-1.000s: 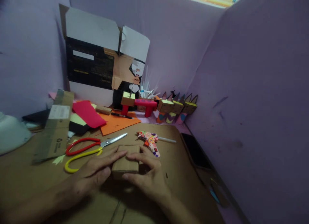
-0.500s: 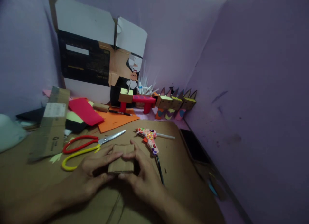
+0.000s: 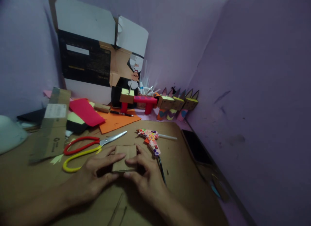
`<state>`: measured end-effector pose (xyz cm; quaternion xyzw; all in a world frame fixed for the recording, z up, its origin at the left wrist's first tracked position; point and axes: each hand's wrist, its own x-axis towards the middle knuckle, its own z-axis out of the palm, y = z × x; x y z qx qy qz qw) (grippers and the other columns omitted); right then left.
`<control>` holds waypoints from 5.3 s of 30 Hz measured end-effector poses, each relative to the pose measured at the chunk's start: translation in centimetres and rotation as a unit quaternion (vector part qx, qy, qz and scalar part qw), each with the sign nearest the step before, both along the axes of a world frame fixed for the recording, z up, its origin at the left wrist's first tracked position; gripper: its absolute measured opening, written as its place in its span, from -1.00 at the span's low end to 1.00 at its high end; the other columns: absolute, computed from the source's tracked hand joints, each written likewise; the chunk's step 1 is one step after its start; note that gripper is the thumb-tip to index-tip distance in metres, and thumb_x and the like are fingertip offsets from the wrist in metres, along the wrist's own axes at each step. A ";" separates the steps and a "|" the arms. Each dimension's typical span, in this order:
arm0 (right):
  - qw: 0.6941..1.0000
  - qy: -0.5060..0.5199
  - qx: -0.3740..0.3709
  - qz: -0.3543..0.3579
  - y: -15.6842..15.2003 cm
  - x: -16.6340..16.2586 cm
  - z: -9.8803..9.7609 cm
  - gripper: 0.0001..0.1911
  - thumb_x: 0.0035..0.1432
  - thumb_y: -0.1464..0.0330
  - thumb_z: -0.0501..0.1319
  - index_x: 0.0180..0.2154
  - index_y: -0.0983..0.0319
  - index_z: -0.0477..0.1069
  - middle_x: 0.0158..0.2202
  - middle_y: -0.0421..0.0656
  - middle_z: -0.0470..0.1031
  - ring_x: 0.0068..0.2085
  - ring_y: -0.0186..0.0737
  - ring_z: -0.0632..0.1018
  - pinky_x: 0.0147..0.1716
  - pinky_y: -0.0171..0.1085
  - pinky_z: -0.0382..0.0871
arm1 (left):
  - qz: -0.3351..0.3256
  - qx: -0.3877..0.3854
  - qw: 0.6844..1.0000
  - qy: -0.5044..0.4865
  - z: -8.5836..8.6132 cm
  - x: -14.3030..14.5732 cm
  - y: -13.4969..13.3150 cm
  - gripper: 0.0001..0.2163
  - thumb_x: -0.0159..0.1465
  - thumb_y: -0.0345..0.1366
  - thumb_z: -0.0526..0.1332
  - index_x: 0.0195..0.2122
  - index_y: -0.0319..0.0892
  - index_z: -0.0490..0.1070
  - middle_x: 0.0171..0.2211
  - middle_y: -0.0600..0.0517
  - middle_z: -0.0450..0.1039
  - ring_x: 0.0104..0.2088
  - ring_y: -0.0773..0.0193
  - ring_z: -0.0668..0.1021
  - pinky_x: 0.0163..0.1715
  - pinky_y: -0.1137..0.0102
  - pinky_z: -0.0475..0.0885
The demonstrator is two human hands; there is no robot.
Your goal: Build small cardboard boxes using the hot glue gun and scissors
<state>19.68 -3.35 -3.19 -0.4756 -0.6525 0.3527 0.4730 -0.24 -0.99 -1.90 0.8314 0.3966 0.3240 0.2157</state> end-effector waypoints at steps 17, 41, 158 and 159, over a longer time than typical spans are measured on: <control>0.997 0.076 -0.005 -0.025 -0.4 -0.4 1.0 -0.78 -0.13 0.43 0.39 -0.35 0.09 0.57 0.12 -0.07 0.40 0.21 0.02 0.30 0.12 -0.03 0.19 | -0.040 0.089 0.994 -0.045 0.6 -0.1 0.2 -0.62 0.15 -0.34 0.24 0.03 -0.09 0.43 0.07 -0.15 0.41 0.06 0.06 0.47 0.00 0.22 0.44; 0.974 0.007 0.226 0.021 -0.9 0.0 1.0 -0.58 -0.03 0.54 0.34 -0.15 0.02 0.46 0.21 -0.13 0.26 0.19 -0.01 0.32 0.12 -0.05 0.24 | -0.085 0.257 0.957 -0.102 0.1 -0.4 -0.7 -0.45 0.14 -0.57 0.10 0.15 0.01 0.24 0.29 -0.05 0.04 0.16 0.06 0.34 0.03 0.17 0.40; 1.000 0.015 0.001 0.021 -0.6 -0.1 0.2 -0.35 0.14 0.26 0.25 0.22 -0.06 0.09 0.12 -0.07 0.37 0.08 -0.02 0.43 -0.07 -0.06 0.42 | -0.054 -0.128 0.986 -0.095 1.8 -0.2 0.1 -0.30 0.14 -0.28 0.20 0.30 -0.11 -0.06 0.29 -0.08 0.06 0.25 0.02 0.20 0.20 0.03 0.10; 1.000 0.014 -0.010 0.025 -0.5 0.0 0.4 -0.34 0.11 0.23 0.27 0.22 -0.03 0.10 0.15 -0.05 0.32 0.08 -0.01 0.42 -0.04 -0.04 0.40 | -0.052 -0.125 0.987 -0.089 1.8 -0.2 0.1 -0.29 0.14 -0.28 0.21 0.30 -0.11 -0.06 0.30 -0.08 0.05 0.25 0.02 0.20 0.20 0.02 0.10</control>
